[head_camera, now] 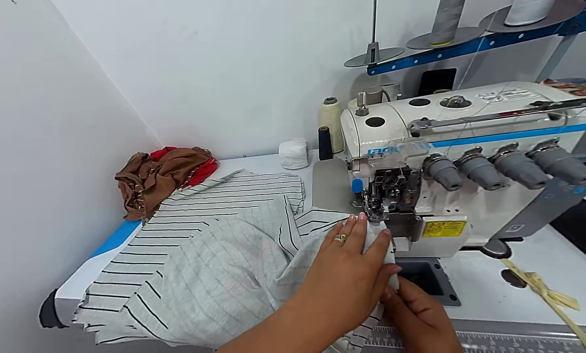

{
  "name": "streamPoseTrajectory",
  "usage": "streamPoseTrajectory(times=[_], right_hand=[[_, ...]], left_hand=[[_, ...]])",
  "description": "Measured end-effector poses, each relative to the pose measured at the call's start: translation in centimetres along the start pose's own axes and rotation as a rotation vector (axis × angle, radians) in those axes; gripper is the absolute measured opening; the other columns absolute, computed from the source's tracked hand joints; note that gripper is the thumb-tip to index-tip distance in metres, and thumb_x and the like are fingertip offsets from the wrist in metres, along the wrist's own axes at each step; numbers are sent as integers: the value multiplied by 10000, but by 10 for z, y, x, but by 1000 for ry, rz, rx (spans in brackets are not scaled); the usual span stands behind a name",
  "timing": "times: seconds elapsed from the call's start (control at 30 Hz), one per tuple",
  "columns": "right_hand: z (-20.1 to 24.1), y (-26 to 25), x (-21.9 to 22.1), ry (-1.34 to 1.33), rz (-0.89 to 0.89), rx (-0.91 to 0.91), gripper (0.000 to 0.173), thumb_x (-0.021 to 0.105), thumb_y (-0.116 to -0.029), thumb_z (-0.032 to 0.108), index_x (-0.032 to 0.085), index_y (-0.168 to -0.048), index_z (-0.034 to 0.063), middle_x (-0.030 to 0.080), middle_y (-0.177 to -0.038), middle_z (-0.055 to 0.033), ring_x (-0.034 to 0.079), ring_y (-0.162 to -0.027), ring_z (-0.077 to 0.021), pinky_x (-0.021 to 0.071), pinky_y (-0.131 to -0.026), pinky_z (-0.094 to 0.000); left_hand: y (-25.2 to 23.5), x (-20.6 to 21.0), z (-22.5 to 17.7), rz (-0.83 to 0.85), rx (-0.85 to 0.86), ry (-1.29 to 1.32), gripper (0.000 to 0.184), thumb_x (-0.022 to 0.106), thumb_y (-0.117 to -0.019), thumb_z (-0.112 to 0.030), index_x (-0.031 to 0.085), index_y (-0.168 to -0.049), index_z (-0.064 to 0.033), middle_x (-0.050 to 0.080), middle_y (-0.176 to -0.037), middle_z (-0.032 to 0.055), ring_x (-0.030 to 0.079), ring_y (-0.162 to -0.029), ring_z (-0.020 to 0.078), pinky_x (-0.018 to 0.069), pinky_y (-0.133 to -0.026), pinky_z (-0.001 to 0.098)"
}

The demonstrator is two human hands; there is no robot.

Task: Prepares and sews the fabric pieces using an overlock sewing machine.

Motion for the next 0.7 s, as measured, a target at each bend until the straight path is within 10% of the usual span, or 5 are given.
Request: streamPoseTrajectory(times=[0.3,0.6,0.7], right_hand=[[4,-17,5,-26,-82,54,193,520,-1033,82,676,-919,88,688,-745,44,659,-663,-40,576,-644,-217],[-11,-11,24,238,246,238,77,665,-966,156,702,-938,95,692,-736,86,649,-653,27,548,-611,-178],[-13,-13,29,290,321,260,153,644,-991,219,680,-892,109,658,-707,81,624,-631,26,520,-586,-179]], left_hand=[[17,-11,-11,-168,111,-9,255,560,-963,-109,768,-1104,-63,729,-1105,66,694,-1066,192,572,-897,305],[-29,-11,43,92,32,211,311,528,-988,-89,745,-1175,32,710,-1283,146,664,-1240,253,518,-1059,402],[-61,-7,67,63,66,184,213,573,-974,-63,750,-917,42,744,-945,163,730,-876,262,580,-781,417]])
Point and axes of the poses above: each hand's wrist, its own y-axis away from the middle knuckle, its own x-axis out of the palm, z = x × y, the point moved 6 cm from there along -y, towards the middle knuckle
